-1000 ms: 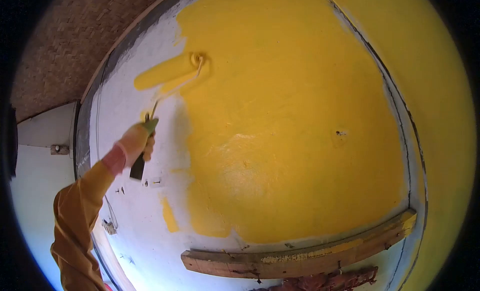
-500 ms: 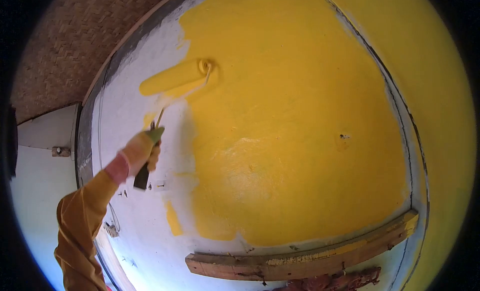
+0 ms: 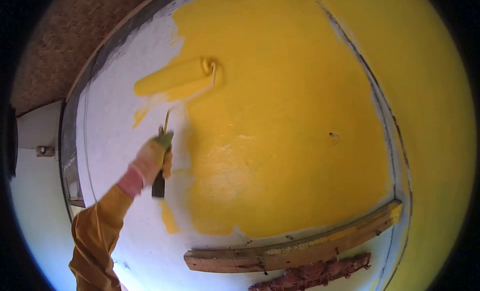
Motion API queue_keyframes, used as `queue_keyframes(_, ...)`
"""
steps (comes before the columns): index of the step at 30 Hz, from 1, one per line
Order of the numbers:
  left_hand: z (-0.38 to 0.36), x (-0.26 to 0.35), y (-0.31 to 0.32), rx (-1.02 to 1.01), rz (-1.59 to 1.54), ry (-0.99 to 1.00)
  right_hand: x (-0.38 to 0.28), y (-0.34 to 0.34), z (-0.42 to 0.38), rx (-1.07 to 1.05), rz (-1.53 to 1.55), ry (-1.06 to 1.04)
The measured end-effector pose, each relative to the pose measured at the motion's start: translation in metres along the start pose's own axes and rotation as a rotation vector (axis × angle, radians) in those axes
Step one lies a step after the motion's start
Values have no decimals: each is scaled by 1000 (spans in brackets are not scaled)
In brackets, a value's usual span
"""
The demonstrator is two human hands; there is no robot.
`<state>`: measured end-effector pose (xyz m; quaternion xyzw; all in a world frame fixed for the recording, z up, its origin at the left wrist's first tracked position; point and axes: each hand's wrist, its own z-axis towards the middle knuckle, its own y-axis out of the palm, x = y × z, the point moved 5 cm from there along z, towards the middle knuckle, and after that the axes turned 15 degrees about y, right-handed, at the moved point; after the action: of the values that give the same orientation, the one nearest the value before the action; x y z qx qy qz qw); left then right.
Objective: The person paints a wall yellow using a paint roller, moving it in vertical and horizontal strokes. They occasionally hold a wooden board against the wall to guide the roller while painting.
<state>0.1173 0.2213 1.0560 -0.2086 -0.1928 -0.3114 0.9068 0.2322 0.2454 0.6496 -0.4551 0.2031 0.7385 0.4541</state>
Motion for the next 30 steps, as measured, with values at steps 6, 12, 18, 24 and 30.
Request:
queue_keyframes(6, -111, -69, 33, -45, -204, -137, -113, -24, 36, 451, -123, -406)
queue_keyframes(12, -150, -87, 46, -114, 26, -142, -130, 4, 69, 104, -131, -270)
queue_keyframes(18, -151, -63, 63, -418, 699, 409, -139, 9, 67, 525, -448, -449)
queue_keyframes(24, -138, -75, 68, -367, 635, 659, -165, -7, 82, 776, -904, -438)
queue_keyframes(30, -179, -59, 19, -51, 74, 674, -246, -25, 130, 727, -1110, -457)
